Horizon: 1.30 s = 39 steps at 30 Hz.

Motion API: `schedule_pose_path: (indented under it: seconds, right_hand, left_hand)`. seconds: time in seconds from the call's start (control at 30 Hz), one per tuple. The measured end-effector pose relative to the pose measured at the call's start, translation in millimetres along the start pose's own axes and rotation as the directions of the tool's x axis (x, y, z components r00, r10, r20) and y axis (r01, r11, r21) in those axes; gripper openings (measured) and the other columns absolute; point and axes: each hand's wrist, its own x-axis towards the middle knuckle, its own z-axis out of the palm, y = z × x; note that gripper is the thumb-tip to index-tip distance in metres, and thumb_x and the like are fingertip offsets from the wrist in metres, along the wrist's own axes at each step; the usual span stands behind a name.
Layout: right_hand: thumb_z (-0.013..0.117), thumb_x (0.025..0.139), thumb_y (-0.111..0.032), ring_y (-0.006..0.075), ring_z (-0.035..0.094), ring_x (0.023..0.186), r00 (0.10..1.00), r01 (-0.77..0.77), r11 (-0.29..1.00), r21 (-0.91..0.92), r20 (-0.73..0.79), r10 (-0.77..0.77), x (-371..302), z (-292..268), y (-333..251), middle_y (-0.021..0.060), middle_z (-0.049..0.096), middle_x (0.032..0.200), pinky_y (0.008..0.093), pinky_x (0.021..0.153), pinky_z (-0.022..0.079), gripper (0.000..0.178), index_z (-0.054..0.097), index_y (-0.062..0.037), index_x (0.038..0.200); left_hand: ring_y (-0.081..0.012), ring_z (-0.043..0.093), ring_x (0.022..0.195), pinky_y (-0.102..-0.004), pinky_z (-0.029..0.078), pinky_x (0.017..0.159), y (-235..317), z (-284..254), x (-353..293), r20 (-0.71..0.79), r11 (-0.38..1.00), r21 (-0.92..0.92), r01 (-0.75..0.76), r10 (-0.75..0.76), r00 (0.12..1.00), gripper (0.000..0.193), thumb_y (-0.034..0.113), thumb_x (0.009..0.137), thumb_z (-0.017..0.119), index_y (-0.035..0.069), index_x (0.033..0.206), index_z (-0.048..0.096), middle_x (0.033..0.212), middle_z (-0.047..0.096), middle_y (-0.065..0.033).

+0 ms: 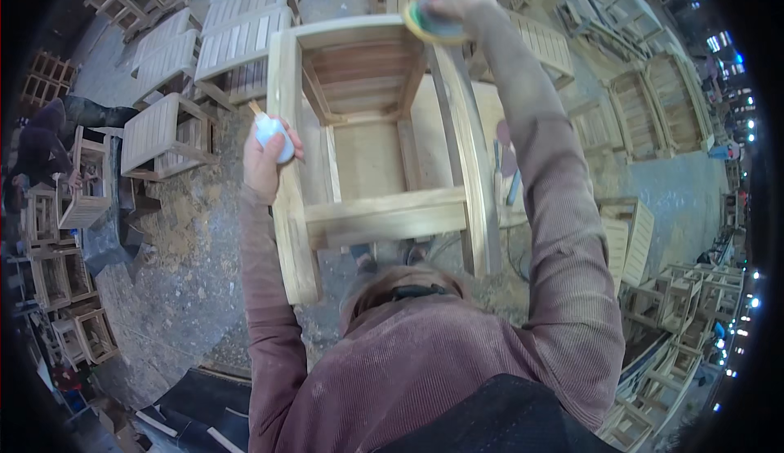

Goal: The person applies liquid from a bottle to a wooden furniture frame and sands its surfaces using a rotary sander while turning the frame by hand.

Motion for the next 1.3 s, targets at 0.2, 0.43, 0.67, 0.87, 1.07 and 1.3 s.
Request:
schedule_pose_path:
  seconds: [0.2,0.43,0.67,0.87,1.07,1.3]
  right_hand:
    - [0.056,0.075,-0.026,0.0365,0.06,0.093,0.989,0.029,0.994,0.102,-0.147,-0.013,-73,-18,-35,0.0221,0.06,0.101,0.0435,0.082,0.048,0.028,0.059,-0.0108,0.098]
    - [0.065,0.072,-0.032,0.0385,0.061,0.079,0.984,0.164,0.964,0.211,-0.11,-0.144,-267,-18,-45,0.018,0.055,0.095,0.0449,0.069,0.051,0.04,0.055,-0.0166,0.107]
    - [0.064,0.073,-0.028,0.0375,0.06,0.07,0.967,0.066,0.986,0.151,-0.255,-0.025,-238,-19,-20,0.0179,0.055,0.09,0.0432,0.063,0.052,0.034,0.055,-0.016,0.103]
    - [0.066,0.067,-0.025,0.0338,0.06,0.077,0.972,0.089,0.965,0.247,-0.232,-0.03,-300,-17,-40,0.0157,0.054,0.091,0.0415,0.065,0.051,0.037,0.06,-0.0125,0.102]
    - [0.062,0.071,-0.024,0.0357,0.061,0.074,0.984,0.014,0.978,0.207,-0.178,0.023,-222,-24,-32,0.0184,0.055,0.091,0.0439,0.063,0.052,0.031,0.056,-0.0152,0.1]
    - [0.061,0.072,-0.024,0.0368,0.059,0.078,0.99,0.011,0.975,0.224,-0.14,0.021,-240,-26,-29,0.02,0.052,0.095,0.0457,0.066,0.05,0.03,0.055,-0.0146,0.1]
  left_hand:
    - [-0.0179,0.057,0.072,-0.03,0.049,0.068,-1,-13,-7,-0.016,0.999,0.027,-0.02,0.02,1.0,0.027,0.025,0.093,0.05,0.003,0.107,0.042,0.083,0.055,-0.0117]
    - [-0.0186,0.054,0.071,-0.0307,0.046,0.068,-3,-11,-11,-0.019,0.998,0.059,-0.033,0.034,0.999,0.037,0.034,0.091,0.053,0.003,0.107,0.041,0.082,0.054,-0.0113]
    - [-0.0173,0.055,0.072,-0.0282,0.047,0.066,1,-4,0,0.027,0.998,-0.003,-0.057,0.057,0.998,0.034,0.032,0.091,0.051,0.004,0.108,0.042,0.082,0.055,-0.0109]
    - [-0.0157,0.054,0.08,-0.0316,0.049,0.068,-2,-7,-12,-0.112,0.999,-0.026,0.029,-0.031,0.993,0.041,0.033,0.087,0.058,0.007,0.114,0.041,0.094,0.051,-0.0051]
    - [-0.0164,0.052,0.077,-0.0306,0.047,0.065,-9,-18,-7,-0.029,0.998,-0.057,-0.028,0.027,0.999,0.041,0.033,0.087,0.058,0.005,0.111,0.04,0.09,0.05,-0.0066]
    - [-0.0161,0.051,0.069,-0.0284,0.046,0.061,-4,-9,-3,-0.038,0.999,-0.013,-0.033,0.032,0.999,0.037,0.034,0.088,0.057,0.004,0.105,0.042,0.08,0.051,-0.0085]
